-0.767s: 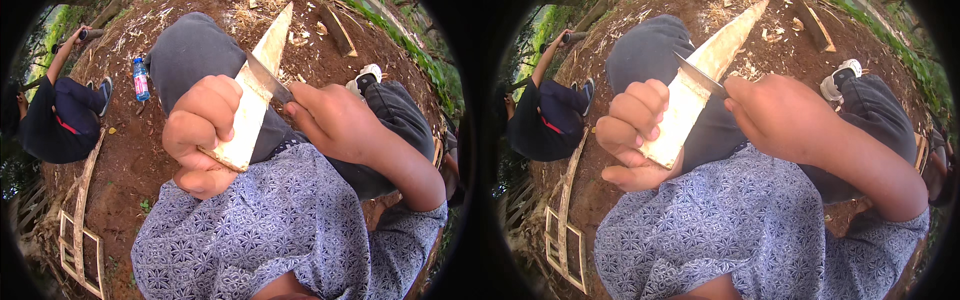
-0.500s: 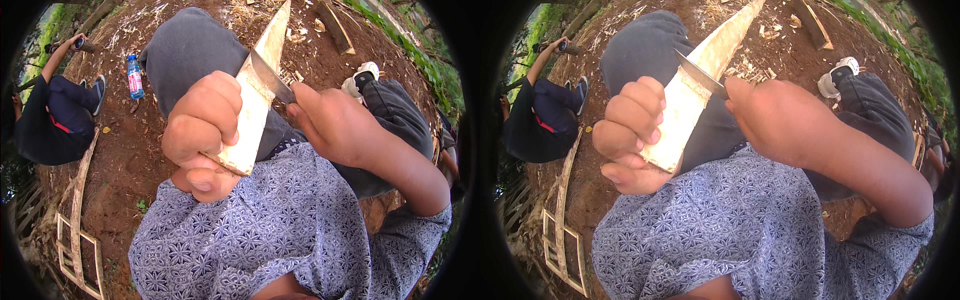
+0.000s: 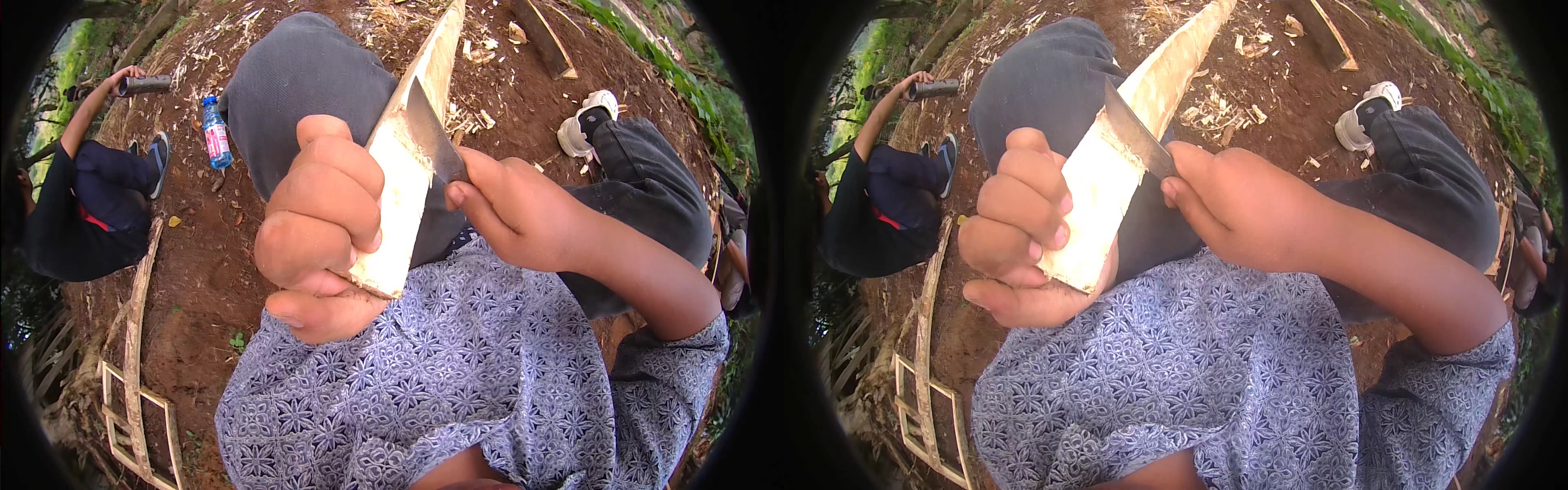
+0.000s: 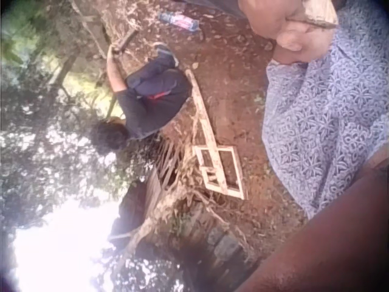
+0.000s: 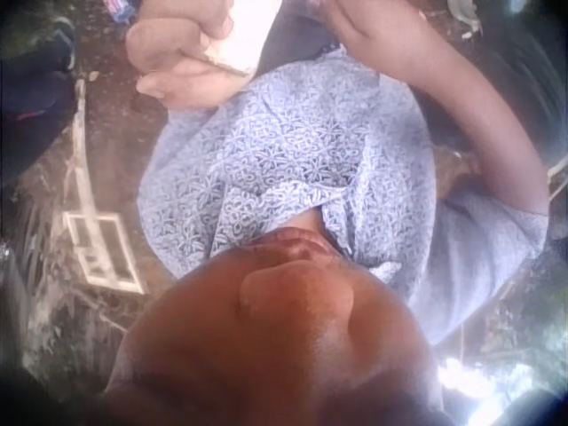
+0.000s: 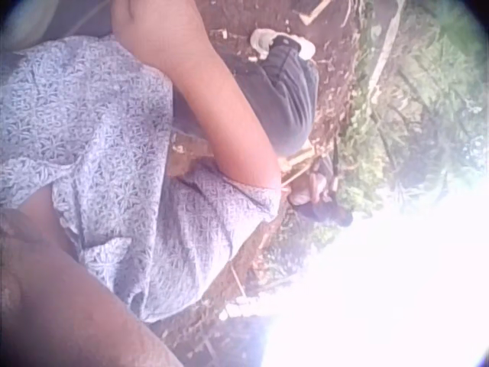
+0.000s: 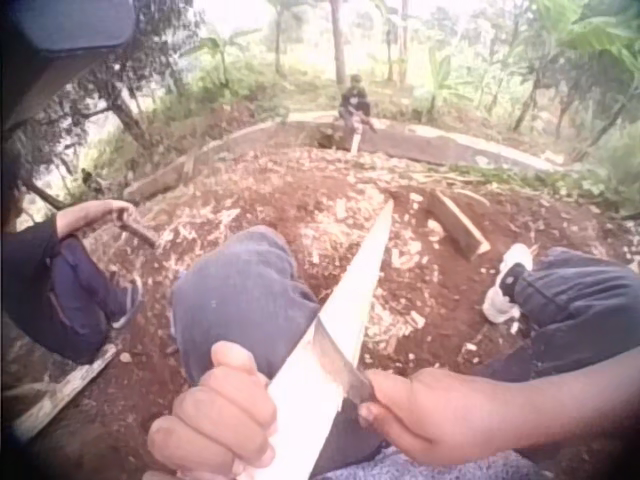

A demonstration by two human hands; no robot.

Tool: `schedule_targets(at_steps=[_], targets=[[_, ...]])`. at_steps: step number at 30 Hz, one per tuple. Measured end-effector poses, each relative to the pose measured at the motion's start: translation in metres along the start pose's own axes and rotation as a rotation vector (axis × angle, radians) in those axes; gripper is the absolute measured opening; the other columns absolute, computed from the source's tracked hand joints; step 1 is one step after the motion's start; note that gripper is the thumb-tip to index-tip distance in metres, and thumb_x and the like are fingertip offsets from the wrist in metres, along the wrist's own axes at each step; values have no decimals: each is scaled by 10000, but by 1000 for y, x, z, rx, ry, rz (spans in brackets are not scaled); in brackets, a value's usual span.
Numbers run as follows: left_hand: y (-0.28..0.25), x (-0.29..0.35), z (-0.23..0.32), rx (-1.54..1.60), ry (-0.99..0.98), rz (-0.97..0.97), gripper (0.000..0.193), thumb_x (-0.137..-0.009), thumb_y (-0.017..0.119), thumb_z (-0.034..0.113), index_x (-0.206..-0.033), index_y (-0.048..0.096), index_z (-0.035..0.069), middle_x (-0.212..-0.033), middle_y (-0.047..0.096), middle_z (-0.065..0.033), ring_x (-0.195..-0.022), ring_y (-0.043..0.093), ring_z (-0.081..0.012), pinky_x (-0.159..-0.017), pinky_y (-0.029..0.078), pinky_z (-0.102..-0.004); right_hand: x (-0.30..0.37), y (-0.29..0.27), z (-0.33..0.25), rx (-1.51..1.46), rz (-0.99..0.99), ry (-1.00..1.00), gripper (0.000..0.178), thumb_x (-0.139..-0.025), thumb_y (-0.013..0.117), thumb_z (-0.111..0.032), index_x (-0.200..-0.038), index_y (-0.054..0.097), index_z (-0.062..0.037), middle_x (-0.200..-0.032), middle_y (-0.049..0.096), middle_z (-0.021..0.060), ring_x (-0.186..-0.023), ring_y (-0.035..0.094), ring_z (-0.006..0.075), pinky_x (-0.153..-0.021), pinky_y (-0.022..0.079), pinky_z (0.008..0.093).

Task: The person sits on the ground and carves a piece of wood using a chisel and hammer. They then switch to a knife to further shape and smooth the wood, creating a pointed tip.

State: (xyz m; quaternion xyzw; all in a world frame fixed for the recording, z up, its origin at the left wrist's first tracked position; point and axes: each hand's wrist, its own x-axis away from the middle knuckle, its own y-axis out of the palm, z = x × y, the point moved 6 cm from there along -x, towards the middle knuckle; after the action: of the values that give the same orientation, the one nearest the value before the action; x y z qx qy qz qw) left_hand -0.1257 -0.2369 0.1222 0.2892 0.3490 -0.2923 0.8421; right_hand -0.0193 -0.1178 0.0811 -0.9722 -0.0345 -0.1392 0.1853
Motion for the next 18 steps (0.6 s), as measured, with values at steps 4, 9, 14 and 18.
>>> schedule_targets(at_steps=[4, 9, 14, 18], targets=[[-4, -2, 7, -16, 21, -1, 514, -1097, 251, 510, -818, 453, 128, -698, 480, -14, -597, 382, -137, -687, 288, -388, -2, -1, -1, -367, -237, 176, 317, -1105, 441, -293, -1011, 554, -12, -635, 559, 115, -578, 598, 303, -601, 495, 420], [-2, -7, 10, -22, 5, -46, 516, -1096, 272, 507, -810, 455, 118, -700, 470, -14, -605, 394, -140, -689, 294, -381, 2, -22, -20, -238, -167, 138, 325, -1096, 457, -299, -992, 567, -11, -635, 570, 116, -609, 630, 304, -615, 493, 455], [1, -12, 7, -36, -56, -141, 517, -1093, 293, 512, -795, 448, 119, -707, 461, -18, -626, 406, -150, -699, 306, -373, 3, -35, -30, 311, 23, 47, 303, -1068, 479, -260, -968, 578, 8, -744, 633, 257, -771, 640, 484, -705, 493, 564], [3, -17, 2, 15, -142, -92, 574, -1085, 285, 575, -769, 433, 120, -715, 456, -18, -680, 420, -157, -709, 309, -356, 2, -45, -38, 448, 83, 16, 309, -1058, 495, -261, -955, 575, 19, -762, 643, 279, -791, 647, 502, -726, 489, 592]])
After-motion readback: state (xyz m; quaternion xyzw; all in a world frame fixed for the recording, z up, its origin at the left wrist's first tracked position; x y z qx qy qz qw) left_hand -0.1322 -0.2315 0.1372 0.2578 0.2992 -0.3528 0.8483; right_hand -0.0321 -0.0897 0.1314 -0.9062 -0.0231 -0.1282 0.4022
